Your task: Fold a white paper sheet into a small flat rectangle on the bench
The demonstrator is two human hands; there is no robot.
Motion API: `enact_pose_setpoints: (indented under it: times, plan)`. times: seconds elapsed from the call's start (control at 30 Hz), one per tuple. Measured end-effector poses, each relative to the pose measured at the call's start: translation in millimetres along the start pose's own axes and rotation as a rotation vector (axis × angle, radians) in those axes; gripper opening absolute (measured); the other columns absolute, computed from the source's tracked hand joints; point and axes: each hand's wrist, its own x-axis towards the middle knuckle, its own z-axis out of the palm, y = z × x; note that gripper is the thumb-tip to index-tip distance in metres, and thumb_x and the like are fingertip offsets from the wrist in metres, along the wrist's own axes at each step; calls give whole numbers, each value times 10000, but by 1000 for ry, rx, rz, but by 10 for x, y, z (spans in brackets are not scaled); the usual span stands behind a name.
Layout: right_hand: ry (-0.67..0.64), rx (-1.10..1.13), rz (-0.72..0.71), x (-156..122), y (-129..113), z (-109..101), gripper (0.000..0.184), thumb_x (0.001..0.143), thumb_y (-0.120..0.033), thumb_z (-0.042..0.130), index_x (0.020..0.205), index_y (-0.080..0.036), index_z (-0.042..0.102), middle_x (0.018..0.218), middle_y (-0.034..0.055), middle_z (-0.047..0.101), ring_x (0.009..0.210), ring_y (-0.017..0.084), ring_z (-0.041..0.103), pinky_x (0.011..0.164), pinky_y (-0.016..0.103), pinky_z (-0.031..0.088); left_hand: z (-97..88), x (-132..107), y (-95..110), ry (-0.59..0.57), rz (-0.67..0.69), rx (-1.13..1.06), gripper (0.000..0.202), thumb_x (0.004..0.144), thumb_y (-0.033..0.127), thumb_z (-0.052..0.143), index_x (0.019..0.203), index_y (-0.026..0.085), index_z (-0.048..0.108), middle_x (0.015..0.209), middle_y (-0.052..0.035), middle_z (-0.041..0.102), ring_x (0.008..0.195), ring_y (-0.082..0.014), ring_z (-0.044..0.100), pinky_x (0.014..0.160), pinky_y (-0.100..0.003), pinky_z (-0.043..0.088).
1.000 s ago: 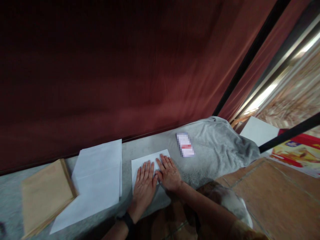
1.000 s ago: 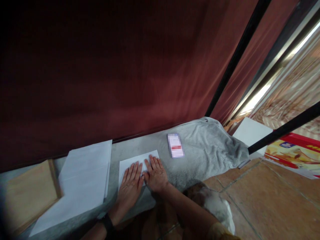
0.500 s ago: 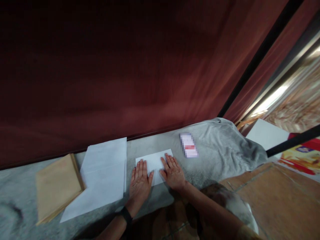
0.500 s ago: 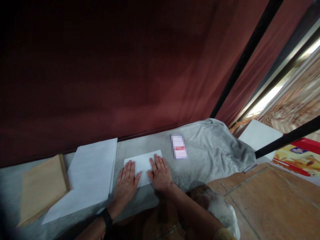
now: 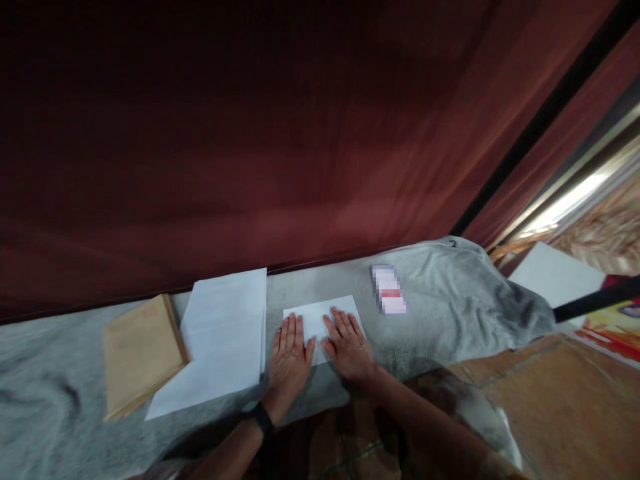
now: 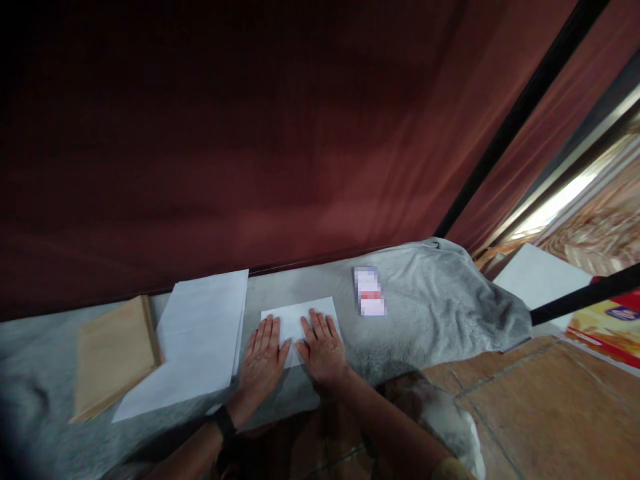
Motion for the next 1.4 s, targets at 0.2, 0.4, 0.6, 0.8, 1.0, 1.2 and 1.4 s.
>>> enact_pose_setpoints:
  times: [0.2, 0.4, 0.6, 0.8, 1.0, 1.2, 1.4]
  plan:
    - [-55, 5, 57, -11, 121, -85, 557, 1015, -389, 482, 1532, -196, 402, 1622, 126, 322, 1478, 289, 334, 1204, 489, 267, -56, 7, -8, 61, 3, -32, 639, 1013, 445, 353, 1526, 65, 366, 1577, -227, 380, 1488, -357, 313, 1177, -580, 314]
    - [-102, 26, 270, 180, 213, -277, 552, 990, -255, 453, 1518, -104, 403, 1567, 180, 411, 1389, 300, 448, 1136, 461, 363, -190, -83, 189, -31, 335, -143, 586, 1004, 406, 435, 1543, 189, 357, 1608, -117, 373, 1490, -279, 327, 1192, -494, 338]
    - [-203, 48, 470, 325, 298, -464, 580, 953, -207, 459, 1510, -70, 372, 1338, 218, 600, 1171, 282, 613, 981, 394, 492, -94, -127, 213, -76, 414, -134, 549, 993, 414, 473, 1502, 213, 428, 1536, -96, 490, 1425, -269, 442, 1166, -493, 382]
    - [-262, 345, 675, 377, 414, -512, 402, 888, -160, 546, 1287, -121, 572, 1101, 152, 707, 1018, 250, 683, 871, 323, 508, -122, -83, 214, -4, 390, -129, 576, 996, 420, 455, 1516, 179, 398, 1479, -119, 551, 1365, -263, 514, 1132, -474, 426]
    - [-338, 880, 704, 376, 475, -600, 141, 824, -144, 541, 895, -184, 656, 679, -18, 651, 593, 142, 627, 503, 209, 460, -176, -88, 268, 18, 355, -86, 636, 967, 470, 508, 1504, 145, 400, 1453, -145, 571, 1322, -281, 549, 1089, -463, 454]
    - [-293, 1364, 749, 290, 432, -732, 235, 720, -267, 637, 937, -179, 656, 744, -6, 677, 591, 141, 622, 459, 212, 486, -285, -64, 277, 41, 331, -35, 533, 942, 246, 485, 1464, 141, 470, 1426, -134, 597, 1271, -283, 583, 1046, -440, 467]
    - [-392, 1570, 758, 200, 338, -861, 370, 732, -374, 706, 1045, -183, 652, 939, 43, 727, 785, 183, 707, 702, 307, 601, -464, 77, 123, -26, 213, -162, 595, 851, 65, 457, 1413, 231, 558, 1429, -59, 603, 1253, -260, 575, 1050, -432, 486]
